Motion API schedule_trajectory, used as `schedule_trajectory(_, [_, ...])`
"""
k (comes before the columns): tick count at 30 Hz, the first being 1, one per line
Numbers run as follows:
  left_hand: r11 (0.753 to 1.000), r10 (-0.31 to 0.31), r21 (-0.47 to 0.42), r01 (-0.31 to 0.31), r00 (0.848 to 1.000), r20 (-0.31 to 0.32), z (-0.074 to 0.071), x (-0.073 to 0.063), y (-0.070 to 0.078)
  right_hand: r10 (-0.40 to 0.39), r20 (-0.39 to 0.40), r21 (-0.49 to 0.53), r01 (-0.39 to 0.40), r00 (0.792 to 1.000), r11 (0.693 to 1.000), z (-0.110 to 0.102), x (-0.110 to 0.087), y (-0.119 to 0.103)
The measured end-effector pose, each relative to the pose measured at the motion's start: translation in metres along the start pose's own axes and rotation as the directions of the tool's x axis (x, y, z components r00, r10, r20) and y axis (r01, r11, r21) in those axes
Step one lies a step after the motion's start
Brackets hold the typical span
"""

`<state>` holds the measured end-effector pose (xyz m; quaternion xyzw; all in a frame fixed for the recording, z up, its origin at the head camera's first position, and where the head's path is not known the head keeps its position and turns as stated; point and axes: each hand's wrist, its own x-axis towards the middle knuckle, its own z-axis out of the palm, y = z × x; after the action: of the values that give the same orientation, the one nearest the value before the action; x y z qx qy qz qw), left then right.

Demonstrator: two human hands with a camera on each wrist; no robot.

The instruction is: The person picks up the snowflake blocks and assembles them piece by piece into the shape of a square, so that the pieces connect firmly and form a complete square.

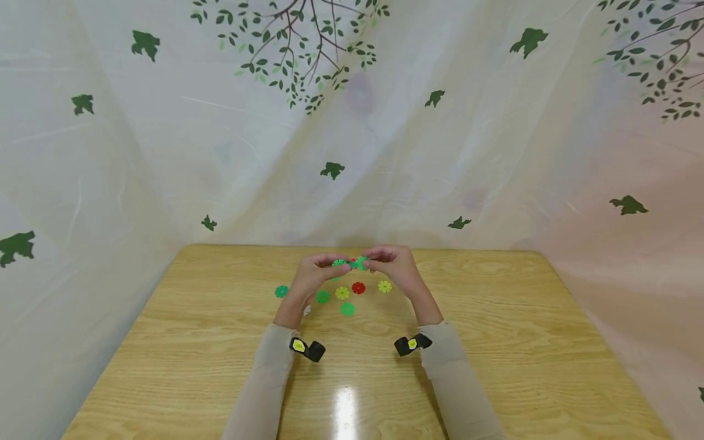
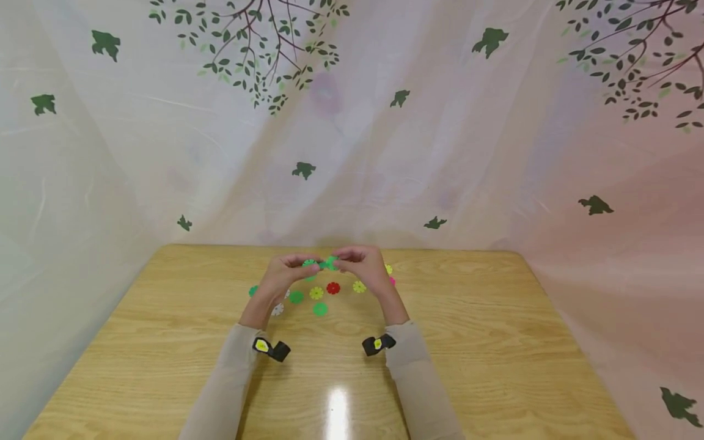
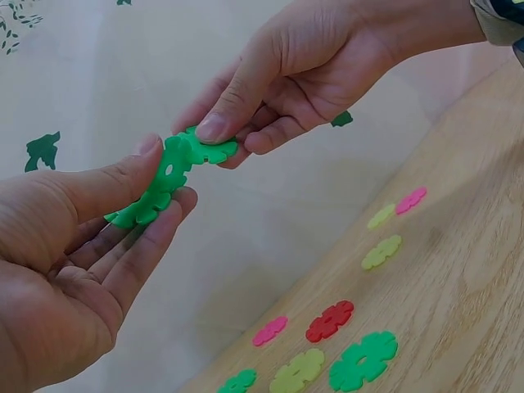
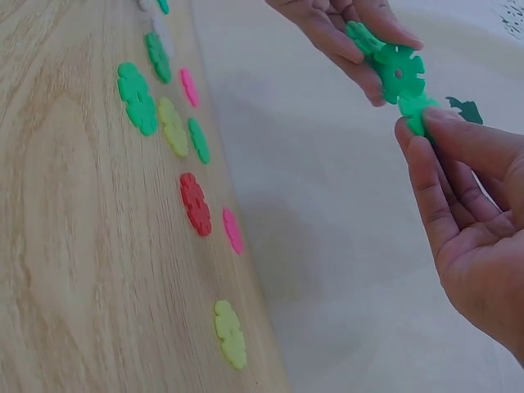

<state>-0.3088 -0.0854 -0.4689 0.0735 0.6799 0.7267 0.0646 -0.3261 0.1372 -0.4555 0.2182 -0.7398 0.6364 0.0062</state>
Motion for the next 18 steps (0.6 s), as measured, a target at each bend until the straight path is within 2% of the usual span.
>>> schedule_trajectory(9, [0.999,-0.002,-0.043,0.0,0.998,-0.058,0.0043,0.0015,0.0048,-0.035,-0.067,0.064,0.04,0.997,0.997,0.0029,0.0013,-0.0023])
schedule_trajectory(18, [0.999,0.008,-0.032,-0.011,0.995,-0.1,0.0078,0.0,0.0027,-0.021,-0.079,0.153,0.033,0.997,0.988,0.005,0.0003,0.0005])
